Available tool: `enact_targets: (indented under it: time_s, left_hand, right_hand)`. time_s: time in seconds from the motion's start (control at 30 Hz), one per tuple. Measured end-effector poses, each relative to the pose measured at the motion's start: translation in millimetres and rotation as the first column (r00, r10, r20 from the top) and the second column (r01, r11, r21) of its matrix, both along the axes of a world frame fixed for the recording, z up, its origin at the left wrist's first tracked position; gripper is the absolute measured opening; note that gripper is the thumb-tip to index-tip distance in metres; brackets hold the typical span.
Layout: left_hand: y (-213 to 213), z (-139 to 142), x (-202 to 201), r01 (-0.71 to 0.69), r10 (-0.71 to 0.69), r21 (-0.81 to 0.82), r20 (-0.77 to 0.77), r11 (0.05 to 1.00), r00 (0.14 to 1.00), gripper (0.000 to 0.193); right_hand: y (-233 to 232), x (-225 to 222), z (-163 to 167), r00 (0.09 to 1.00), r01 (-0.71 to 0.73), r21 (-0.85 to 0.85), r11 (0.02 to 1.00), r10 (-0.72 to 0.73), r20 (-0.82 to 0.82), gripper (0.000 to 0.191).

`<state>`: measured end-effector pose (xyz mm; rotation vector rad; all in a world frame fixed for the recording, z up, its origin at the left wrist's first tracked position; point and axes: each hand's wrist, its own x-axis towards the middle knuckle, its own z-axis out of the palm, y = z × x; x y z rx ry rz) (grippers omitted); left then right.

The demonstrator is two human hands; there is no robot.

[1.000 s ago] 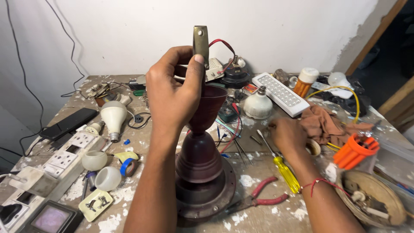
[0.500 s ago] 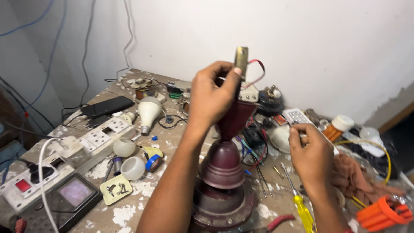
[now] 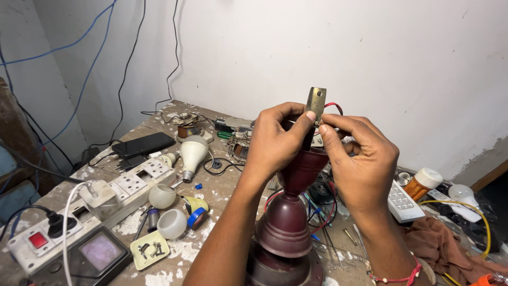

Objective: The person repairs a maroon lamp holder at a cluttered workbench. They first handle a multimeter and wires on the bench, then thread a red wire through a metal bracket, fit the bracket onto the lamp's central tube, and twist a nut onto the bracket to secure it, picking small fasteners from a bowl.

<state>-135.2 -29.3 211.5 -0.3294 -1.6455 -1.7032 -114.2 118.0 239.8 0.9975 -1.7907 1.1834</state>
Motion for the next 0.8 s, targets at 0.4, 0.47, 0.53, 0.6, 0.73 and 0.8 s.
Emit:
enact_targets:
  time_s: [0.4, 0.47, 0.53, 0.6, 0.73, 0.8]
  left_hand:
    - [-13.4, -10.4, -18.3, 0.225, -0.222, 0.113, -0.042, 0.968, 0.974, 0.025]
    - [-12.3, -10.0, -17.9, 0.221, -0.220, 0.120, -0.019, 0.968, 0.975, 0.025]
    - [-12.0, -10.6, -16.6, 0.216, -0.215, 0.118, -0.023, 0.969, 0.976, 0.025]
    - [-11.3, -10.0, -16.3, 0.216, -0.215, 0.118, -0.023, 0.969, 0.976, 0.025]
    - [-10.5, -9.6, -16.2, 0.239, -0.238, 0.120, -0.021, 0.964, 0.971, 0.024]
    - [-9.7, -9.3, -16.2, 0.236, -0.235, 0.107, -0.023, 0.966, 0.972, 0.024]
  right_hand:
    - [-3.7, -20.0, -3.1, 0.989, 0.081, 0.128, 0.989, -0.064, -0.130, 0.018]
    - [-4.6, -19.3, 0.4, 0.974, 0.133, 0.156, 0.979, -0.101, -0.202, 0.017]
    - [-5.4, -16.4, 3.9, 0.939, 0.219, 0.192, 0.956, -0.153, -0.309, 0.017]
    - [-5.4, -12.1, 7.6, 0.868, 0.340, 0.228, 0.912, -0.212, -0.449, 0.017]
    - [-5.4, -6.6, 10.6, 0.969, 0.206, 0.215, 0.955, -0.169, -0.178, 0.021]
    - [-4.5, -7.8, 10.8, 0.990, 0.140, 0.160, 0.977, -0.134, -0.051, 0.025]
